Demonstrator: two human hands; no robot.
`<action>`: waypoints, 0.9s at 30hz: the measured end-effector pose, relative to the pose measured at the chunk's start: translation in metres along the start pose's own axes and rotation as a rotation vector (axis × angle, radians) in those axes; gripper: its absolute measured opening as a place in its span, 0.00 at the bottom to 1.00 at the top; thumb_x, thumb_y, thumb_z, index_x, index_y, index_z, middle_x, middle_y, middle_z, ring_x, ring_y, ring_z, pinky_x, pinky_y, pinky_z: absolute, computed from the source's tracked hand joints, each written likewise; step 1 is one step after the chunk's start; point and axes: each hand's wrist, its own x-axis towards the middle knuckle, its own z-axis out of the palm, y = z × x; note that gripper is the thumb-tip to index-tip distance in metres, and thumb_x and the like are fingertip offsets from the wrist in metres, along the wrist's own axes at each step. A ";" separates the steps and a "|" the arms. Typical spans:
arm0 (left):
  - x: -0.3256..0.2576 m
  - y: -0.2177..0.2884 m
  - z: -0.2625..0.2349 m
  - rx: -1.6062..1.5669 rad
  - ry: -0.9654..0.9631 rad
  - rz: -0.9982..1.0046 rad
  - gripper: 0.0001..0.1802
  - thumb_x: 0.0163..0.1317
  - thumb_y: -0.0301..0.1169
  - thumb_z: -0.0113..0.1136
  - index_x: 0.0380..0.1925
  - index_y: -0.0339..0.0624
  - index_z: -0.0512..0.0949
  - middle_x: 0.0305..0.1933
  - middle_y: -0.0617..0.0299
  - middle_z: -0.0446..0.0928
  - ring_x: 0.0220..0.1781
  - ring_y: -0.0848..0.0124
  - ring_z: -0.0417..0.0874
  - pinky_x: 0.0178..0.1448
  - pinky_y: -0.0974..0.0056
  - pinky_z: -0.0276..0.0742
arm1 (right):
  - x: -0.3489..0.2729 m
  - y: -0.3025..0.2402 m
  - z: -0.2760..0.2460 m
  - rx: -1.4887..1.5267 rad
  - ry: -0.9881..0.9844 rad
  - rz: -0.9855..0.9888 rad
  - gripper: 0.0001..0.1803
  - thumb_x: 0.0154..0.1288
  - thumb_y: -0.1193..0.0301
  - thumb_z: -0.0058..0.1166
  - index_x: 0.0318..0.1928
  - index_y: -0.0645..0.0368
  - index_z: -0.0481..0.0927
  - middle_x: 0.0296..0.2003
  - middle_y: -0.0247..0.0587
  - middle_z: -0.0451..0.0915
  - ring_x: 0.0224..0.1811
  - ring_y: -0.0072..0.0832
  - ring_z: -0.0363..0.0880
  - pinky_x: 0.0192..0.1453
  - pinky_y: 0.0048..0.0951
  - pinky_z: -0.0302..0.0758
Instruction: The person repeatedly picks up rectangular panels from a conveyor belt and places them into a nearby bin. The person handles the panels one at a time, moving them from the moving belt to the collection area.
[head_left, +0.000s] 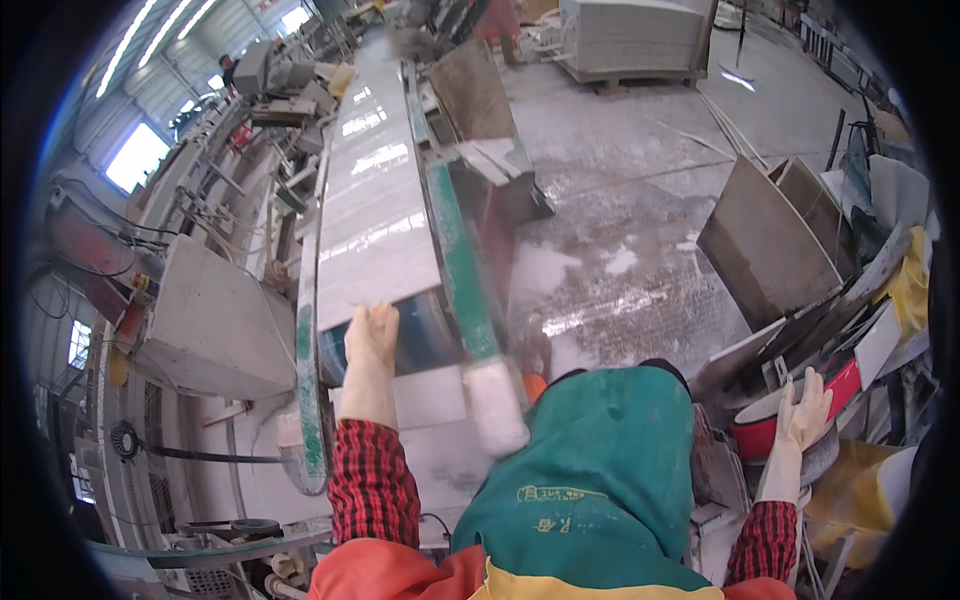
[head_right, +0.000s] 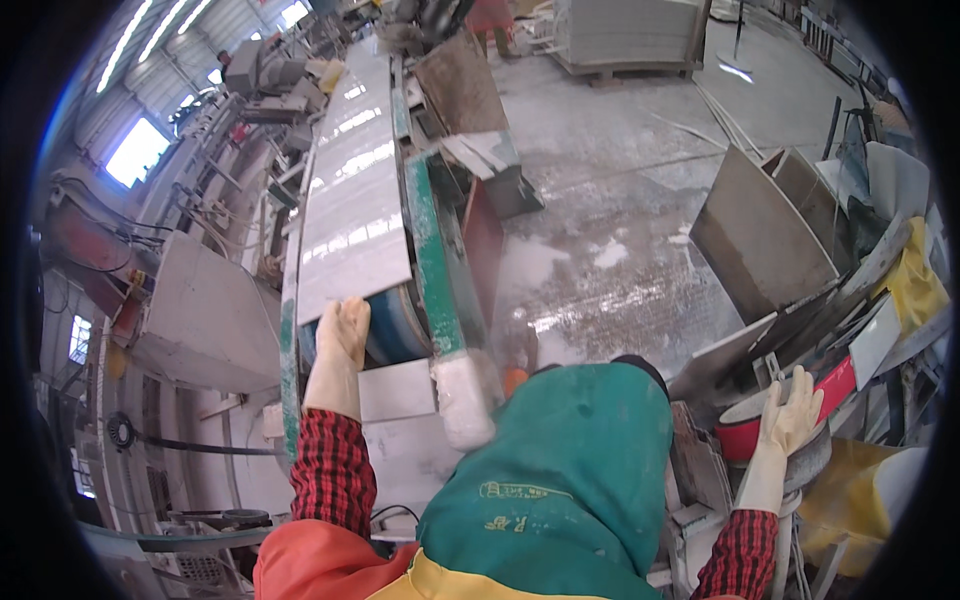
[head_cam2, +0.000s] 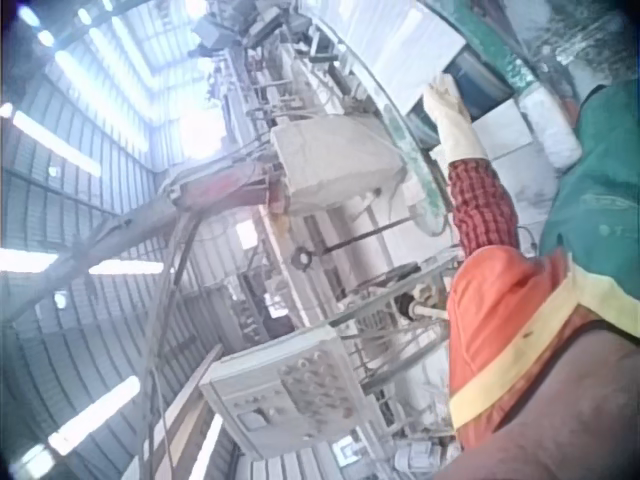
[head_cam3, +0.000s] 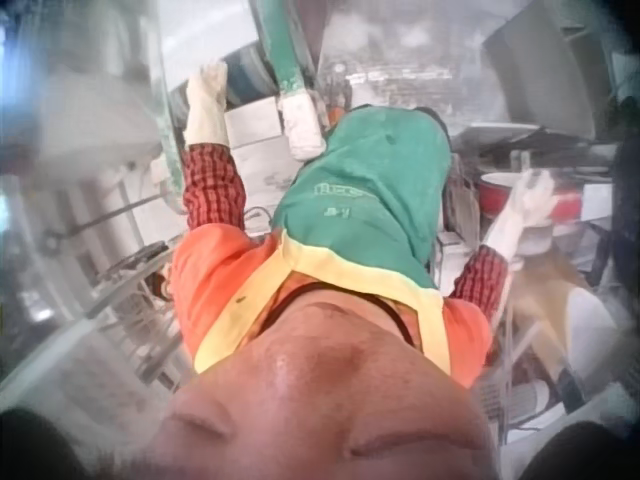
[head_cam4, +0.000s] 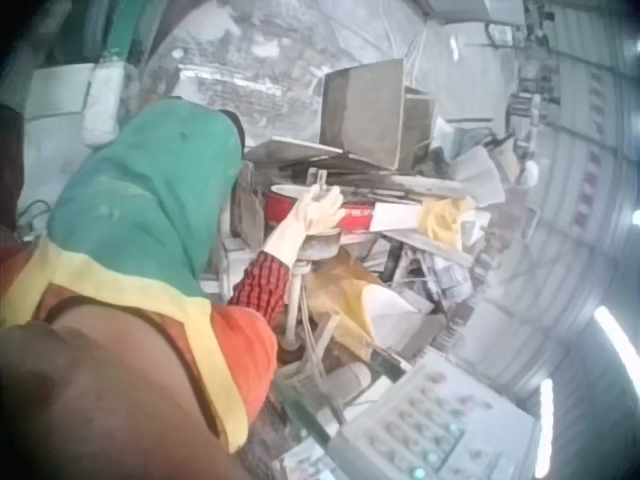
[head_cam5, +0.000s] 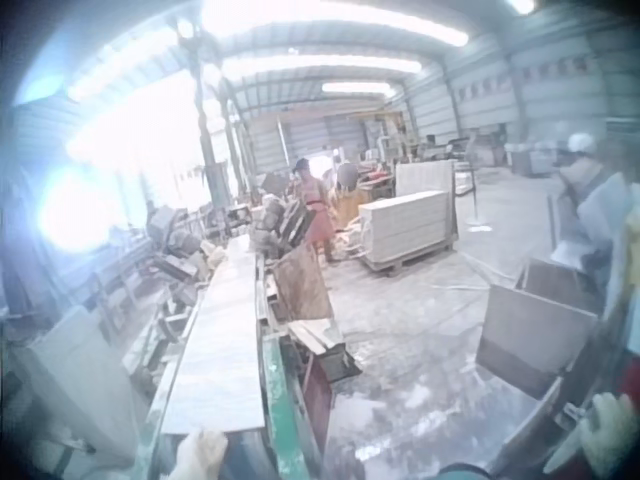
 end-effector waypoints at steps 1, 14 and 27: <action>-0.034 -0.014 0.027 0.360 0.073 0.215 0.22 0.74 0.37 0.47 0.61 0.33 0.71 0.62 0.51 0.75 0.65 0.61 0.77 0.67 0.57 0.77 | 0.003 0.008 0.006 0.082 0.043 -0.022 0.29 0.66 0.59 0.57 0.65 0.55 0.75 0.63 0.48 0.76 0.68 0.46 0.70 0.74 0.44 0.62; -0.045 -0.152 0.080 1.977 -0.442 1.113 0.36 0.63 0.40 0.61 0.68 0.35 0.65 0.68 0.40 0.70 0.70 0.45 0.68 0.74 0.51 0.63 | 0.089 0.043 0.006 -0.110 -0.011 0.162 0.30 0.71 0.60 0.49 0.70 0.55 0.66 0.69 0.52 0.66 0.72 0.49 0.61 0.78 0.46 0.55; -0.063 -0.169 0.080 2.023 -0.406 1.354 0.30 0.61 0.32 0.63 0.62 0.36 0.69 0.62 0.41 0.73 0.65 0.42 0.70 0.71 0.47 0.65 | 0.128 0.139 0.109 -0.106 0.051 0.152 0.31 0.77 0.52 0.39 0.65 0.65 0.71 0.63 0.58 0.73 0.66 0.51 0.69 0.71 0.44 0.64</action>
